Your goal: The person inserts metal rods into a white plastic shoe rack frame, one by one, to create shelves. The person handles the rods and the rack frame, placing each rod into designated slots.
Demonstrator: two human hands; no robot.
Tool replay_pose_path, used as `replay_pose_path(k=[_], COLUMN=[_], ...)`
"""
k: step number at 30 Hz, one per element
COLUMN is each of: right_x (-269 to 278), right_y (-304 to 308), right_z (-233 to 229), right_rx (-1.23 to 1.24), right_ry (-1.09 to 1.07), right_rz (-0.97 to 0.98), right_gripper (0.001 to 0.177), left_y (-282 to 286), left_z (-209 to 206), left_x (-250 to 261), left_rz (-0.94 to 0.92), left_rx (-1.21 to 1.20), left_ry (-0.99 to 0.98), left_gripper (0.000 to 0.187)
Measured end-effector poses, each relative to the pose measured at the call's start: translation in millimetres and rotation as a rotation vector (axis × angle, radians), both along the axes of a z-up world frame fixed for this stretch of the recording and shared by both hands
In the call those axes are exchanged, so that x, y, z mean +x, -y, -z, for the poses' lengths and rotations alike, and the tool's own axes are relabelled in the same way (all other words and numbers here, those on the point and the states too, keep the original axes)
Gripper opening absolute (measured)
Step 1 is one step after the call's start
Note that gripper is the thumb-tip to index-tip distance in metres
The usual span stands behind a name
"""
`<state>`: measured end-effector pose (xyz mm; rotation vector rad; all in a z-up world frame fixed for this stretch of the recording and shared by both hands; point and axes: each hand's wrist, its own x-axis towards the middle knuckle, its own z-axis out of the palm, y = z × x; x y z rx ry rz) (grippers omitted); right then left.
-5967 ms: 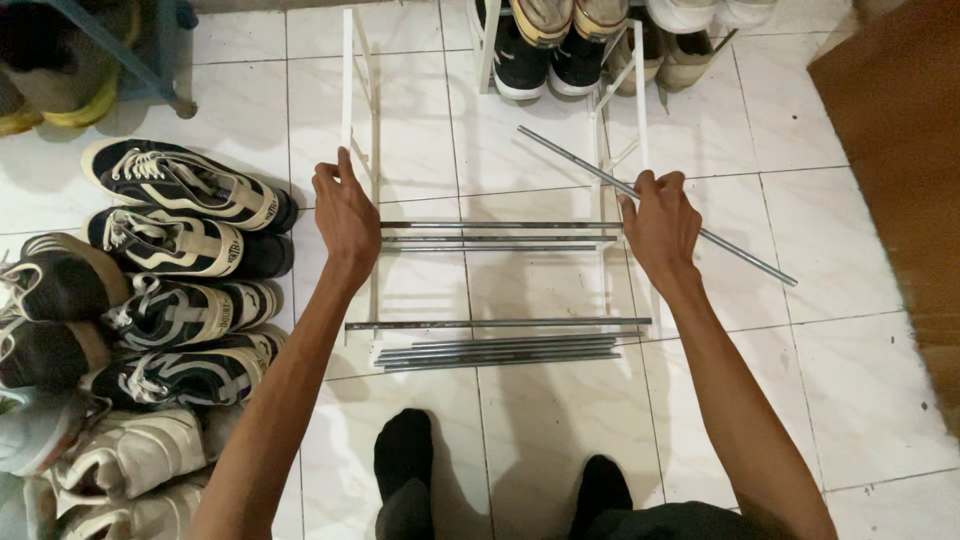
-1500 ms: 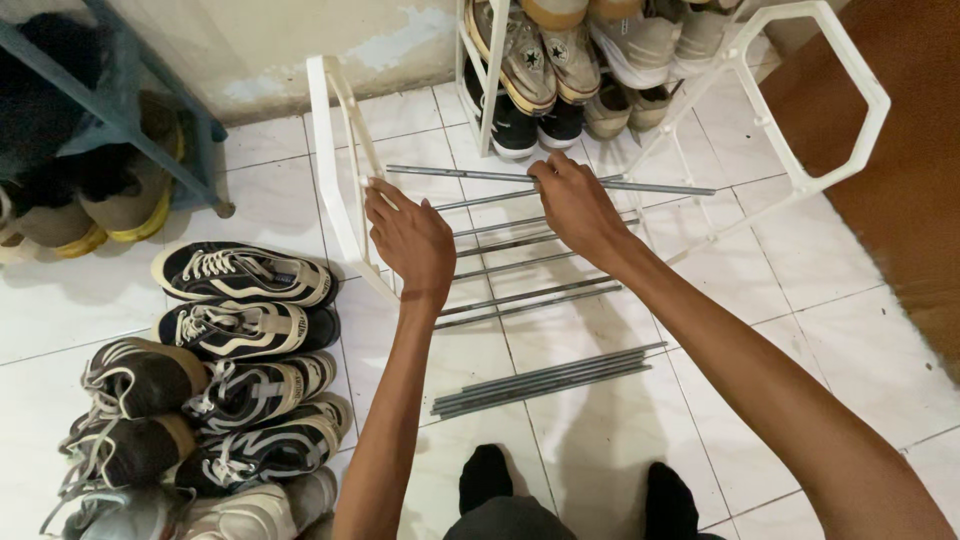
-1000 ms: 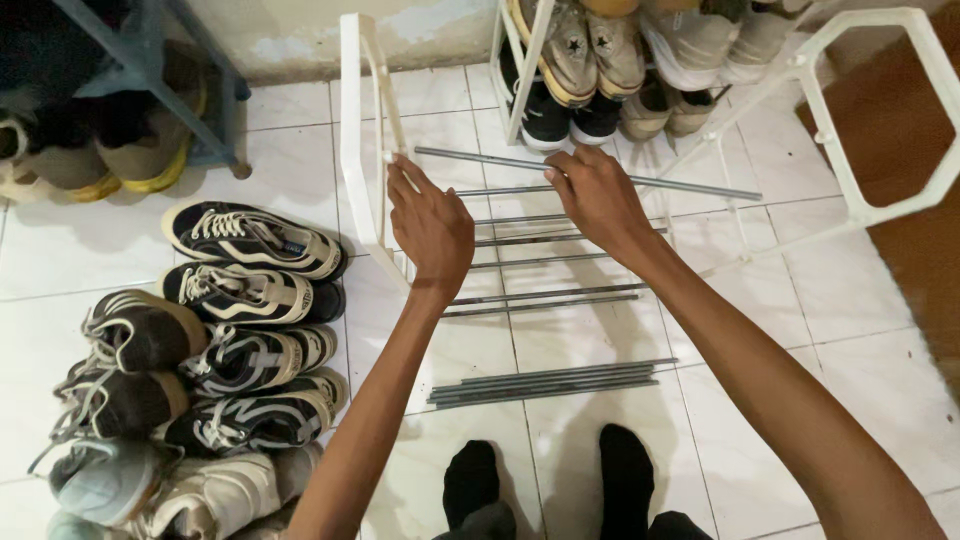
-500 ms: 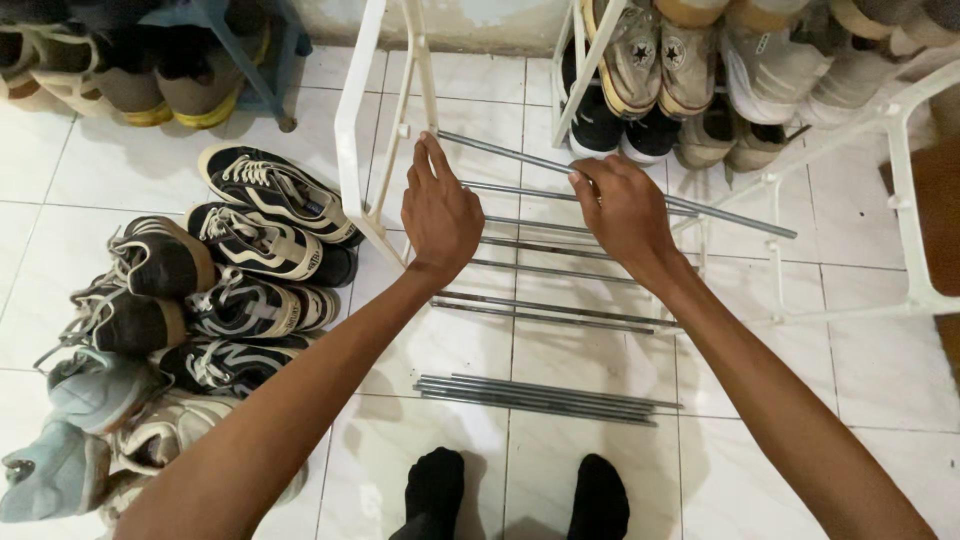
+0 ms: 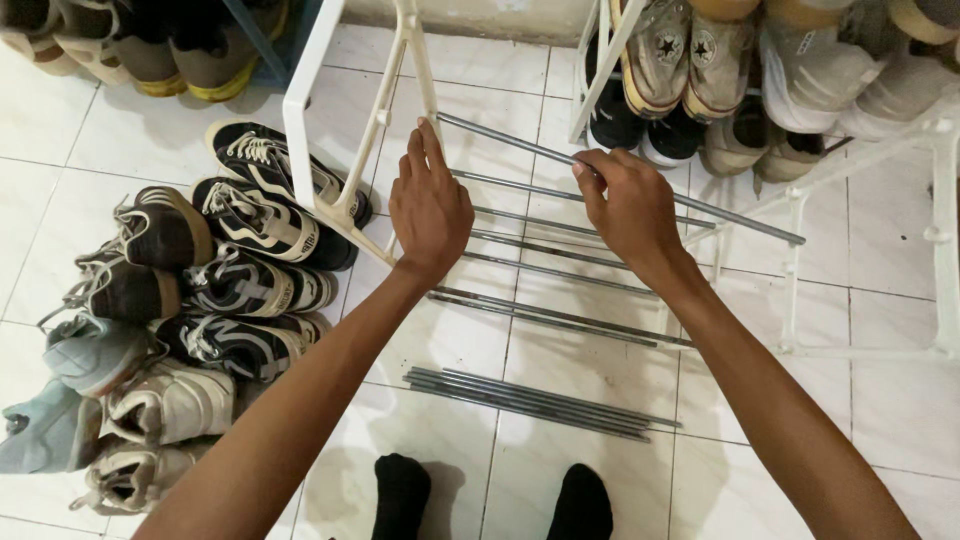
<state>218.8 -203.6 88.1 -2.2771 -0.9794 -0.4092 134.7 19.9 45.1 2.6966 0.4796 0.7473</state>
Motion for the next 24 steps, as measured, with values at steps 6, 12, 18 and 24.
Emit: replay_pose_path(k=[6,12,18,24], right_x=[-3.9,3.8,11.2,14.1], right_y=[-0.8,2.7,2.8,2.8], right_z=[2.0,-2.1,-7.0,-6.4], right_rx=[-0.002,-0.025,-0.005,0.002], right_ry=[-0.049,0.081,0.086,0.045], right_rz=[0.011,-0.018,-0.006,-0.009], right_gripper=[0.015,0.014,0.012,0.012], left_y=[2.0,1.4,1.0,2.4], left_z=[-1.4,-0.1,2.0,6.1], left_x=[-0.7,-0.7,-1.1,1.0], left_rz=[0.009,0.012,-0.009,-0.024], left_rx=[0.012,-0.016,0.034,0.038], left_ry=[0.053,0.101,0.08,0.105], left_gripper=[0.076,0.077,0.079,0.078])
